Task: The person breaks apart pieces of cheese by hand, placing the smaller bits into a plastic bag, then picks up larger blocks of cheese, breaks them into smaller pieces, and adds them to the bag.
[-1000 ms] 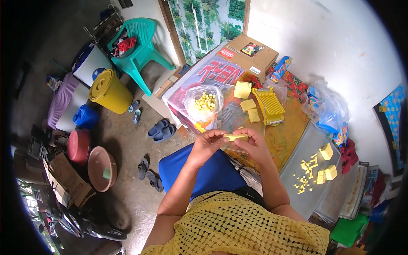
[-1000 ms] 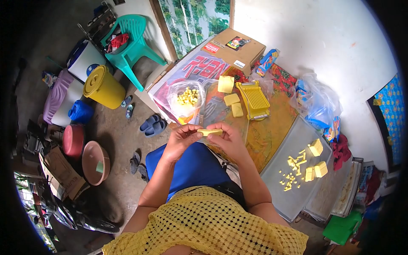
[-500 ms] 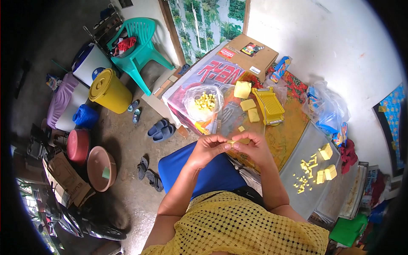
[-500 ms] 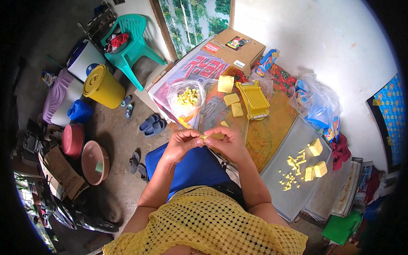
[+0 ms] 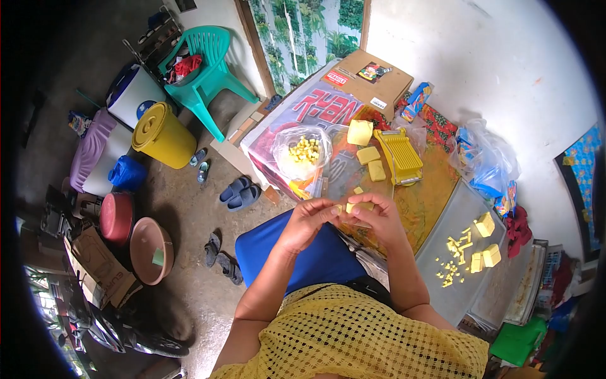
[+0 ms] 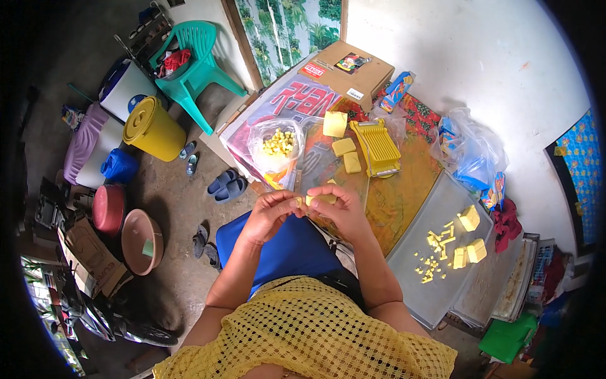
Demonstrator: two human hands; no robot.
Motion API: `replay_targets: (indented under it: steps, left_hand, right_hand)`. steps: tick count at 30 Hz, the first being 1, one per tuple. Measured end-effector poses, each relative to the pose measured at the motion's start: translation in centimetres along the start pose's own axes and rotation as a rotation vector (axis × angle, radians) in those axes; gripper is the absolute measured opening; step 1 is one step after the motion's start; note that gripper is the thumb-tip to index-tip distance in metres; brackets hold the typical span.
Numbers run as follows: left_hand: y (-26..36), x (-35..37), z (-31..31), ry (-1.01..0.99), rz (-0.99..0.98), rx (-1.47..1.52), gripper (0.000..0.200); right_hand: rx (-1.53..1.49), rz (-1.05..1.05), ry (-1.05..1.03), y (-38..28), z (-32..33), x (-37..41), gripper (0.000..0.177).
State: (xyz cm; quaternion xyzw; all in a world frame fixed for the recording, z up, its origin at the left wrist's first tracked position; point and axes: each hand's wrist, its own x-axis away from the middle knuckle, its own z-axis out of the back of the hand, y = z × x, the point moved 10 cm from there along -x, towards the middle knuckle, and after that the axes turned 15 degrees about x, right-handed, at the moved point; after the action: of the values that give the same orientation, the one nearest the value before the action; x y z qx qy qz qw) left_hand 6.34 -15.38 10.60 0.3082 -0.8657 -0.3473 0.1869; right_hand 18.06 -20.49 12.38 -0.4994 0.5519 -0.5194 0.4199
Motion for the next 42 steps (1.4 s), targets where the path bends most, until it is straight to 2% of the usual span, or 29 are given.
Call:
replay_targets:
  steps: [3, 9, 12, 15, 18, 27, 30, 36, 39, 42]
  left_hand:
    - [0.1, -0.2, 0.2, 0.076, 0.033, 0.252, 0.023]
    - [-0.5, -0.6, 0.7, 0.118, 0.074, 0.461, 0.023]
    - [-0.8, -0.7, 0.8, 0.067, 0.064, 0.316, 0.022]
    - [-0.5, -0.4, 0.2, 0.094, -0.001, 0.023, 0.021]
    - [-0.2, -0.5, -0.8, 0.066, -0.026, 0.013, 0.020]
    - [-0.4, -0.2, -0.7, 0.048, 0.023, 0.057, 0.015]
    - [-1.3, -0.4, 0.4, 0.050, 0.076, 0.186, 0.018]
    - [-1.7, -1.0, 1.6, 0.178, 0.097, 0.440, 0.023]
    - [-1.8, -1.1, 2.1, 0.177, 0.099, 0.502, 0.022]
    - [-1.7, -1.3, 2.8, 0.123, 0.056, 0.442, 0.021]
  right_hand:
    - [0.004, -0.010, 0.017, 0.1, 0.3, 0.0, 0.022]
    - [0.125, 0.044, 0.054, 0.2, 0.5, -0.3, 0.026]
    - [0.149, 0.058, 0.068, 0.1, 0.4, -0.3, 0.029]
    - [0.130, 0.085, 0.082, -0.4, 0.2, -0.2, 0.030]
    - [0.072, 0.080, 0.056, -0.4, -0.1, -0.2, 0.030]
    - [0.040, 0.026, 0.032, 0.1, -0.3, -0.1, 0.027]
    - [0.015, -0.009, 0.033, 0.4, -0.4, -0.1, 0.024]
    - [0.049, -0.011, 0.058, 0.8, 0.2, -0.4, 0.022]
    - [0.006, -0.046, 0.063, 1.2, 0.3, -0.4, 0.023]
    - [0.005, -0.045, 0.047, 1.5, 0.2, -0.6, 0.025]
